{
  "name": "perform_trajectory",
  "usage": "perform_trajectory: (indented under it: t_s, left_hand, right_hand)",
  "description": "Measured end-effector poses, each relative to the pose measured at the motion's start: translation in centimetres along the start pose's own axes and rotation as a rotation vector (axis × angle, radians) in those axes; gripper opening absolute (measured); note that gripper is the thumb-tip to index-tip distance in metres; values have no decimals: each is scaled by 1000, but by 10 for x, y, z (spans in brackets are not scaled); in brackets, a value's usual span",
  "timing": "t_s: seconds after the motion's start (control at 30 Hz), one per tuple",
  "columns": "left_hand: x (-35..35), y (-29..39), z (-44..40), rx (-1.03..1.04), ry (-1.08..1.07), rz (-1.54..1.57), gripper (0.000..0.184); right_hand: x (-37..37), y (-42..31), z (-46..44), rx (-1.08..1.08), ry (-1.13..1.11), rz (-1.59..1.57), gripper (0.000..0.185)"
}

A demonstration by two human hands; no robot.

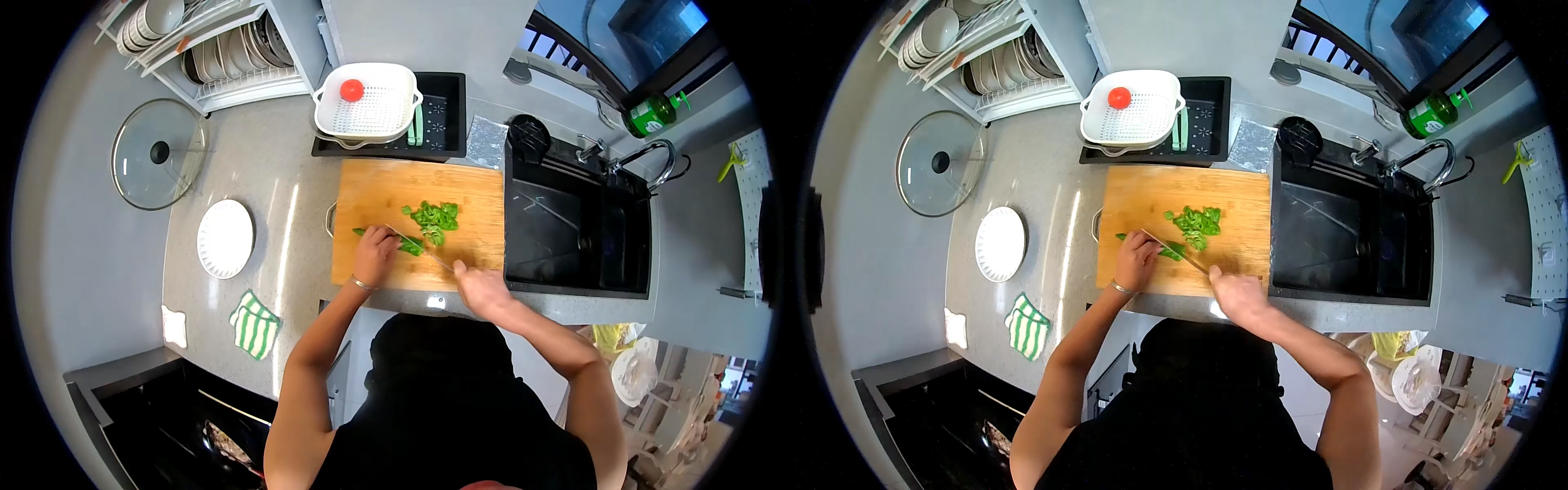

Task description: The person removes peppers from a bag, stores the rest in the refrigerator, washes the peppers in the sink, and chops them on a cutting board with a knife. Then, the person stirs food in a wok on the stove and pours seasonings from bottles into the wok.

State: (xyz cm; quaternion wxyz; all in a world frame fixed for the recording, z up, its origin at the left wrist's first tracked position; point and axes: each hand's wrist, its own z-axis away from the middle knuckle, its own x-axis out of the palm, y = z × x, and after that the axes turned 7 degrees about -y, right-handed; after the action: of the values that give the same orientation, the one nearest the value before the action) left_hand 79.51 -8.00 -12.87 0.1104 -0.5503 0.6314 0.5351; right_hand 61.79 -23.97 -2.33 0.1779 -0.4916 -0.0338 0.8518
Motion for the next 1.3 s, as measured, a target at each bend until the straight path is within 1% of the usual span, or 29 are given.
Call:
perform_trajectory:
  t_s: [0.13,0.2,0.23,0.33,0.37,0.47,0.57,0.67,0.7,0.8,0.83,0.93,1.07,1.17,1.23,1.3]
  left_hand:
    - [3,2,-4,-76,-25,-42,12]
    - [0,3,-9,-99,2,-2,15]
    - [-3,4,-5,-118,12,18,17]
    - [-8,-4,8,-64,-112,22,24]
    - [-8,-5,8,-59,-105,16,25]
    - [-7,-1,16,-63,-97,12,25]
    - [-7,-1,13,-51,-86,9,25]
    - [-7,2,13,-39,-87,-4,26]
    - [-8,4,12,-34,-86,-12,27]
    - [-13,6,21,-40,-119,-43,27]
    - [-12,7,22,-47,-127,-52,27]
    - [-15,11,26,-39,-128,-32,26]
    - [-13,10,26,-20,-125,-33,25]
    - [-11,11,28,-10,-137,-25,25]
    - [-14,11,24,-1,-135,-25,26]
    - [-13,5,29,-164,-77,94,28]
  right_hand:
    - [17,-14,-36,6,77,-15,14]
    - [23,-12,-52,-20,136,-9,16]
    - [21,-10,-55,16,71,-54,18]
    - [13,8,-47,-19,100,-182,17]
    - [8,12,-40,-39,84,-206,16]
    - [-11,9,-13,-82,8,-165,14]
    - [-4,-1,-19,-66,-49,-77,15]
    - [14,-19,-52,-16,-35,-73,17]
    - [16,-23,-53,-86,48,-37,20]
    - [7,-13,-55,-11,-49,-180,20]
    - [11,-4,-55,-21,11,-241,20]
    - [-3,6,-28,-114,32,-179,22]
    - [-10,-6,-18,-104,-88,-71,18]
    - [23,-18,-51,-110,61,-161,19]
    - [21,-24,-51,-95,47,-119,19]
    - [28,-26,-40,-80,67,-69,18]
